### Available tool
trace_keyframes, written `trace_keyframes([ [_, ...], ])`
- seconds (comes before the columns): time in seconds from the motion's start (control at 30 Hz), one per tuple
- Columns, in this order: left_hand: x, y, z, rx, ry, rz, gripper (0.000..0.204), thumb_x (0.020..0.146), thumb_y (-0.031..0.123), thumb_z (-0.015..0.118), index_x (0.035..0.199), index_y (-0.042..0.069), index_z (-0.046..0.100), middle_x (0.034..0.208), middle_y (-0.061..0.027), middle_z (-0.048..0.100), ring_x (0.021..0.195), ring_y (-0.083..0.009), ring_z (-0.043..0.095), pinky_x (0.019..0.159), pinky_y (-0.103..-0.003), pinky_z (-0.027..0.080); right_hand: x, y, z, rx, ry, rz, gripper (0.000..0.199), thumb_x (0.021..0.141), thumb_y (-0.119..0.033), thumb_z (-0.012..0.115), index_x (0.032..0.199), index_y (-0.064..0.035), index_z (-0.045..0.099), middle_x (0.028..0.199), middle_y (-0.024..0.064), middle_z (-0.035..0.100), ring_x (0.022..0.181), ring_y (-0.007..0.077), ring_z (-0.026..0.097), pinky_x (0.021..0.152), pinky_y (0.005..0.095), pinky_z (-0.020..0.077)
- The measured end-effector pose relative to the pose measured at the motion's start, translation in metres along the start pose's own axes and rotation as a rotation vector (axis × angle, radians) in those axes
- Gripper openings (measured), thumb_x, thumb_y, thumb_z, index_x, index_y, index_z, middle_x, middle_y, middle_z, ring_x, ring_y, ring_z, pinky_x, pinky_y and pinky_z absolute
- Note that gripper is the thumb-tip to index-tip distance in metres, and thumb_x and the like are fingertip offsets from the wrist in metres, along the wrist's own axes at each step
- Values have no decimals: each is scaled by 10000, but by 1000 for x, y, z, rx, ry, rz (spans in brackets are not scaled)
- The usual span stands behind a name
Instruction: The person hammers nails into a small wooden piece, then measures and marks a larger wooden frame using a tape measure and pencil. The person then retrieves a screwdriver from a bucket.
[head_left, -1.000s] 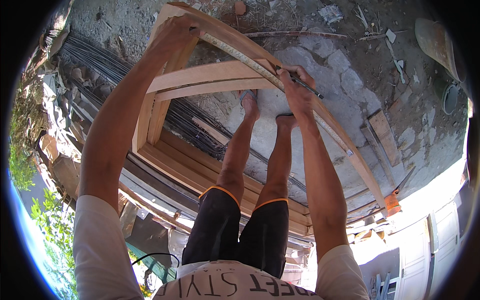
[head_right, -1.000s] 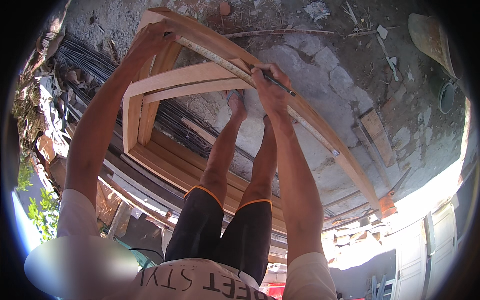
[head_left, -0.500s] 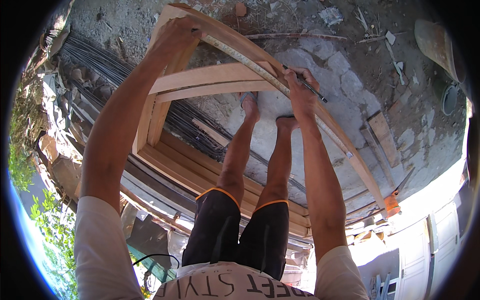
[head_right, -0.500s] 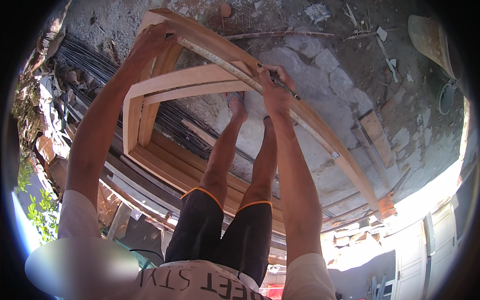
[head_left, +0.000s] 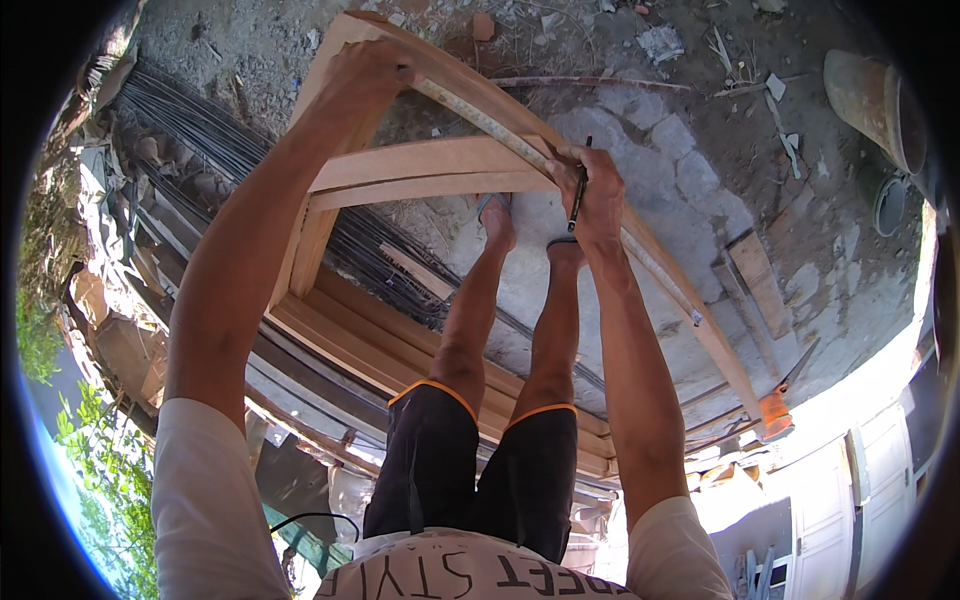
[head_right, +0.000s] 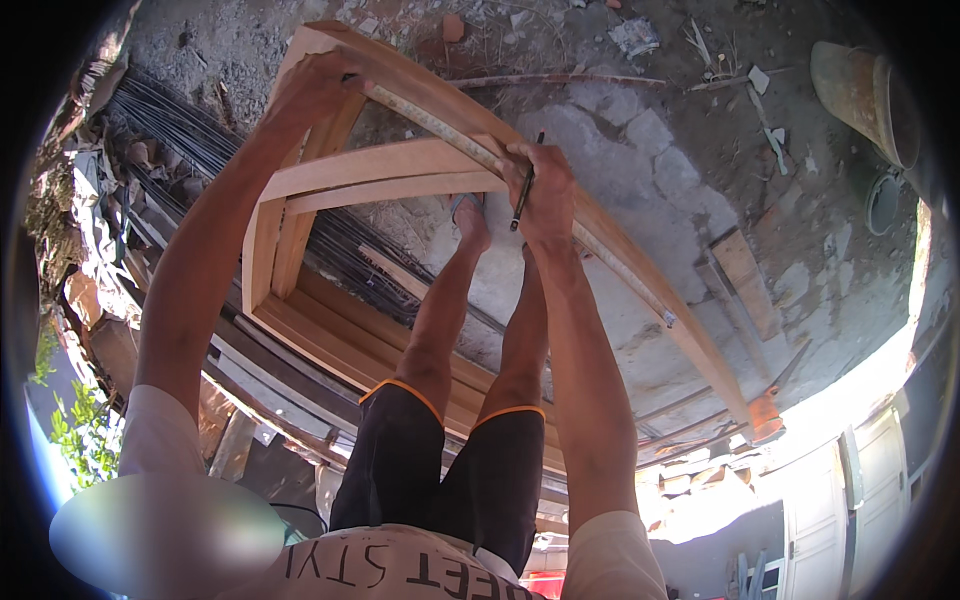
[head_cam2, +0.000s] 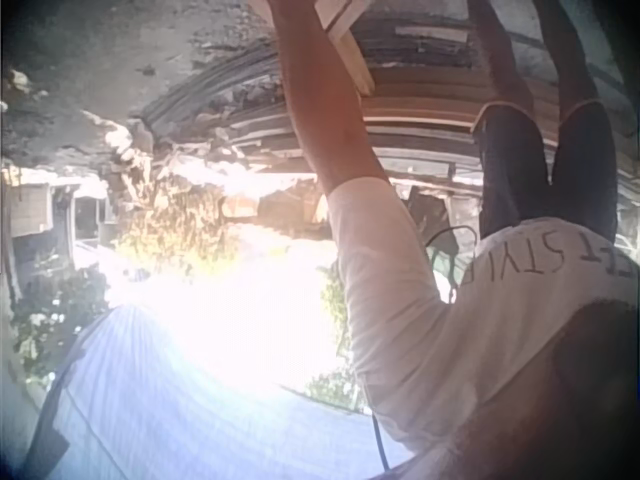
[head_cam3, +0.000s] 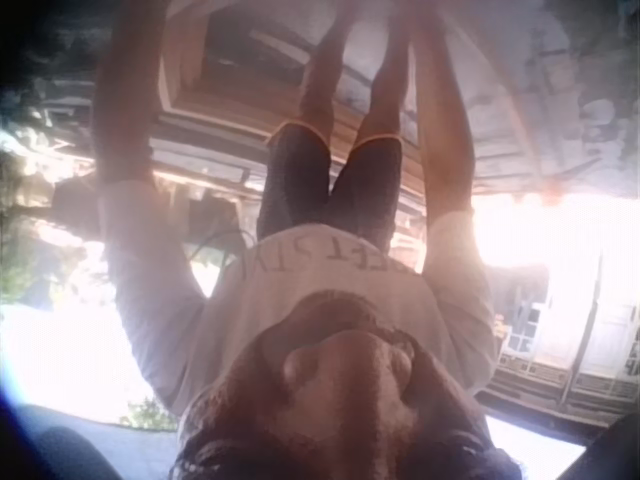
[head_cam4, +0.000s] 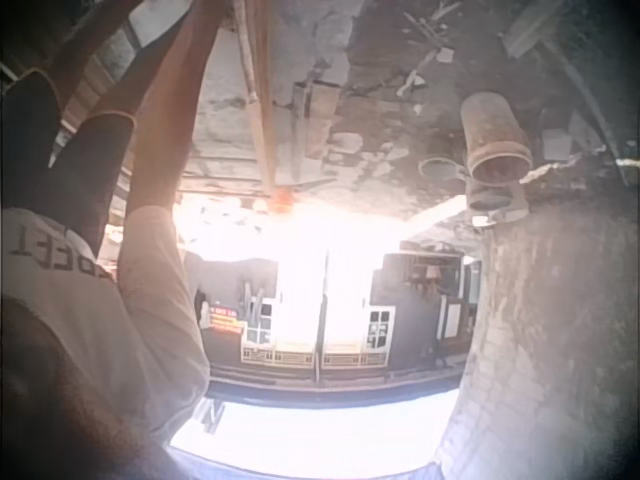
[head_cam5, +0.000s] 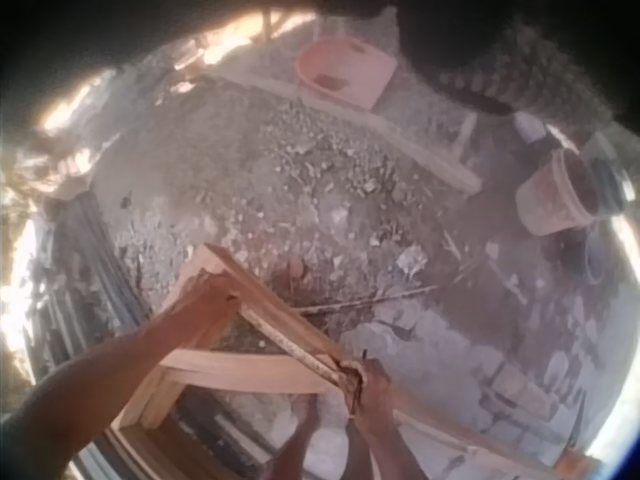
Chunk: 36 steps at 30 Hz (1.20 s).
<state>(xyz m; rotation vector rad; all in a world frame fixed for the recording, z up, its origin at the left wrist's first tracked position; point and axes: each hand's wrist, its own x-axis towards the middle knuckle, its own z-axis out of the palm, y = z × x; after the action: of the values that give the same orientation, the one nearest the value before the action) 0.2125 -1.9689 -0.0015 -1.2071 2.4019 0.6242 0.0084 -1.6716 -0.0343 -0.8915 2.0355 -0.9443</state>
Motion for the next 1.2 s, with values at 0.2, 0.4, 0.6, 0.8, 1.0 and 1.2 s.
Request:
trace_keyframes([
  [0.2,3,1,-1,58,16,22,367,908,378,768,1156,108,770,1130,-150,754,1102,-375,694,970,-496,527,-1,-1,-6,-64,-60,-28,286,895,-113,803,1152,-3,744,1054,195,704,932,321,734,816,386,572],
  [0.4,-2,-6,-5,15,-3,82,382,912,374,777,1172,95,768,1130,-157,753,1095,-383,700,961,-493,534,-1,-7,-1,-99,-39,-106,210,905,-74,783,1102,-12,747,1011,186,684,867,327,712,770,401,554],
  [0.6,18,-41,-39,-29,67,154,380,905,383,787,1155,97,773,1090,-172,757,1067,-376,709,924,-479,546,-2,-13,-6,-49,-41,-24,171,906,-24,768,1072,-3,737,972,172,666,820,293,680,744,378,530],
  [0.8,56,-114,-80,152,29,-37,346,897,419,770,1140,173,793,1068,-132,767,1052,-363,713,927,-476,550,1,-18,-2,-27,-39,-38,158,904,-30,767,1057,-20,732,950,172,645,794,298,664,725,388,519],
  [1.0,60,-124,-59,174,120,-40,270,889,418,767,1061,218,827,1085,-72,776,1061,-345,711,938,-475,551,0,-20,-4,-104,-51,-36,170,897,-18,757,1065,-28,732,956,168,645,801,311,668,729,396,521],
  [1.2,67,-128,-50,161,122,-52,247,872,415,781,1020,225,836,1061,-66,781,1055,-340,713,924,-478,551,1,-21,-6,-124,-64,-45,177,890,-2,746,1064,-30,733,960,163,649,807,310,670,728,395,521],
])
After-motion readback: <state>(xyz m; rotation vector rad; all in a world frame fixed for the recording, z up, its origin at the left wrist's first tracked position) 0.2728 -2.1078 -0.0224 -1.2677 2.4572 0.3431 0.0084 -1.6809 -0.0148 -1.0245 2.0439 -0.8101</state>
